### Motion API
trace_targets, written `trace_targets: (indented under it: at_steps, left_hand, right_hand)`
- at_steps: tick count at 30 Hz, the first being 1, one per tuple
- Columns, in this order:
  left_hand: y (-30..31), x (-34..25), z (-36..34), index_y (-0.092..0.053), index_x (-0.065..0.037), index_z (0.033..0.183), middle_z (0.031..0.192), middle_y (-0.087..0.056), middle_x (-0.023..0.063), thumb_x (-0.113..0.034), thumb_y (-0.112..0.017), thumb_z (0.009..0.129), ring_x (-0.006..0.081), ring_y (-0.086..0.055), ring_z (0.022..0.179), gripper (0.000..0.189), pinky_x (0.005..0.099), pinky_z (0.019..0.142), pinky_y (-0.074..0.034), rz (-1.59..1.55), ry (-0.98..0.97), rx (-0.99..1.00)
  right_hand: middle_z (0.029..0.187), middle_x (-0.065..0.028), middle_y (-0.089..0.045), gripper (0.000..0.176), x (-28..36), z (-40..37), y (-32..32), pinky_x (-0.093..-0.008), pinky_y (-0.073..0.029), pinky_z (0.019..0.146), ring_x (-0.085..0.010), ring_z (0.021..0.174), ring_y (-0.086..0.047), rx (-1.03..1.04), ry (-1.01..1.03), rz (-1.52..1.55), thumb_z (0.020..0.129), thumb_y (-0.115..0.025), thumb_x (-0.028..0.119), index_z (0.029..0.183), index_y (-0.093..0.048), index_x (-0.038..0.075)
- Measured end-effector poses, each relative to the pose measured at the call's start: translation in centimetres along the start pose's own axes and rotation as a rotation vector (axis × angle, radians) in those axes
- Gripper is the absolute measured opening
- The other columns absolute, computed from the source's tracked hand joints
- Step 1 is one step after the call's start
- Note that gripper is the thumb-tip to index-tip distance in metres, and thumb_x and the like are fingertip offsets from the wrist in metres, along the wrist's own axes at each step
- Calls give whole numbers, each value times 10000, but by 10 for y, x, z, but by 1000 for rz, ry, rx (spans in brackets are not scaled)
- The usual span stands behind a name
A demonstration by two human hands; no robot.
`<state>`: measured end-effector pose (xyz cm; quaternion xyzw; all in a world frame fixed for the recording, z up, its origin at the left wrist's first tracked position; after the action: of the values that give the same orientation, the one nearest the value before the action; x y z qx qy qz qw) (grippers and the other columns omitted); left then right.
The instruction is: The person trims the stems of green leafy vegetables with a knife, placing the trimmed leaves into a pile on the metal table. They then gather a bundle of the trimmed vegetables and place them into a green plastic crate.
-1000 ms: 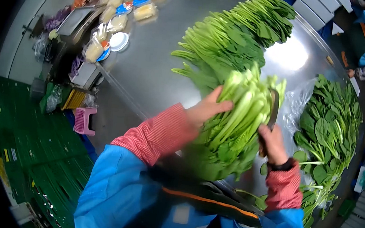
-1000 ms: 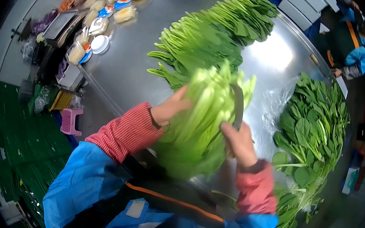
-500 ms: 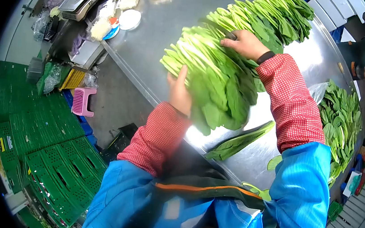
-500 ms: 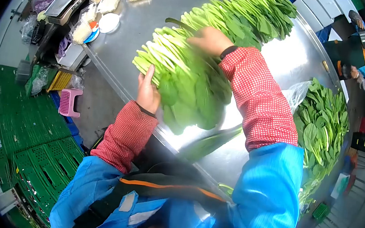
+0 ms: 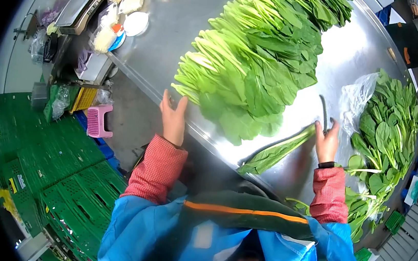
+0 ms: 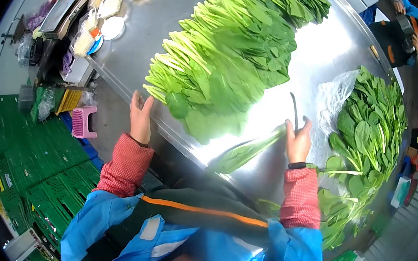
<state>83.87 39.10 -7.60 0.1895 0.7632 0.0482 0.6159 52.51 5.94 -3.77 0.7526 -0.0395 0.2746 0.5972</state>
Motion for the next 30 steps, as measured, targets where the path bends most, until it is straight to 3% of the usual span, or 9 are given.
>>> trace_targets:
  at_steps: [4,5,9,12,14,22,23,26,30]
  left_hand:
    - [-18,-65,-45,-405,5,1386,1302,-449,176,-97,-708,803,287,-462,1211,665,374,1050,-358,251,-544,7]
    - [-29,-74,-57,-441,-39,1376,1263,-508,107,-36,-658,832,215,-510,1184,586,353,977,-435,147,-600,188]
    - [-95,-67,-104,-431,-51,1396,1268,-539,102,-42,-664,834,199,-520,1180,609,368,993,-433,15,-379,886]
    - [-133,-80,-136,-273,-61,1486,1287,-524,145,-113,-752,812,242,-513,1217,829,384,1022,-422,47,-422,941]
    - [-154,-74,-145,-291,-28,1458,1284,-533,152,-104,-713,852,235,-551,1165,742,361,985,-455,-282,-29,1182]
    - [-97,-136,-72,-447,-26,1229,1114,-635,107,-164,-580,951,194,-624,995,337,368,900,-490,-529,-30,629]
    - [-87,-102,-39,-422,-25,1271,1201,-584,126,-203,-584,952,225,-581,1081,399,405,915,-477,-325,-178,637]
    - [-79,-107,-39,-99,-6,1509,1548,-208,172,-326,-637,927,370,-218,1425,854,535,1041,-388,-405,246,618]
    - [-70,-107,-64,-172,-35,1512,1512,-303,176,-249,-600,955,304,-322,1385,734,488,1072,-354,-241,-27,431]
  right_hand:
    - [832,-252,-674,810,-27,-26,-37,-469,-512,735,-431,819,-665,3,8,-27,857,-663,453,1429,-259,45]
    - [889,-263,-675,831,-20,-26,-39,-459,-515,754,-429,855,-664,93,-87,1,838,-682,413,1436,-238,45]
    - [869,-164,-653,690,-27,-15,-66,-365,-518,692,-271,729,-648,-56,37,473,815,-643,144,1409,-309,33]
    - [852,-86,-631,714,42,-33,-19,-273,-500,638,-138,699,-597,61,126,718,800,-656,46,1435,-329,45]
    - [845,-60,-624,691,80,-45,6,-256,-498,642,-125,699,-594,75,330,690,814,-678,48,1433,-372,63]
    - [792,11,-599,339,76,-51,40,-254,-457,699,-76,754,-542,42,205,655,913,-627,113,1236,-592,17]
    - [798,1,-608,350,62,-55,34,-267,-464,695,-91,749,-549,22,232,687,913,-625,122,1244,-582,16]
    - [827,-72,-640,428,0,-73,6,-312,-494,691,-177,735,-604,7,137,524,899,-639,189,1286,-535,39]
    - [901,-173,-652,541,-106,-102,-33,-414,-511,696,-348,790,-640,-30,15,19,859,-672,320,1312,-486,89]
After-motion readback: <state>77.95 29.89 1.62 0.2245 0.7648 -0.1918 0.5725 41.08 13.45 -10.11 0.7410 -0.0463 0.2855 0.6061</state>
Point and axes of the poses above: each hand's wrist, its own z-axis towards the middle knuckle, its own y-axis out of the back of the hand, x = y × z, the point moved 3 cm from there along z, towards the middle knuckle
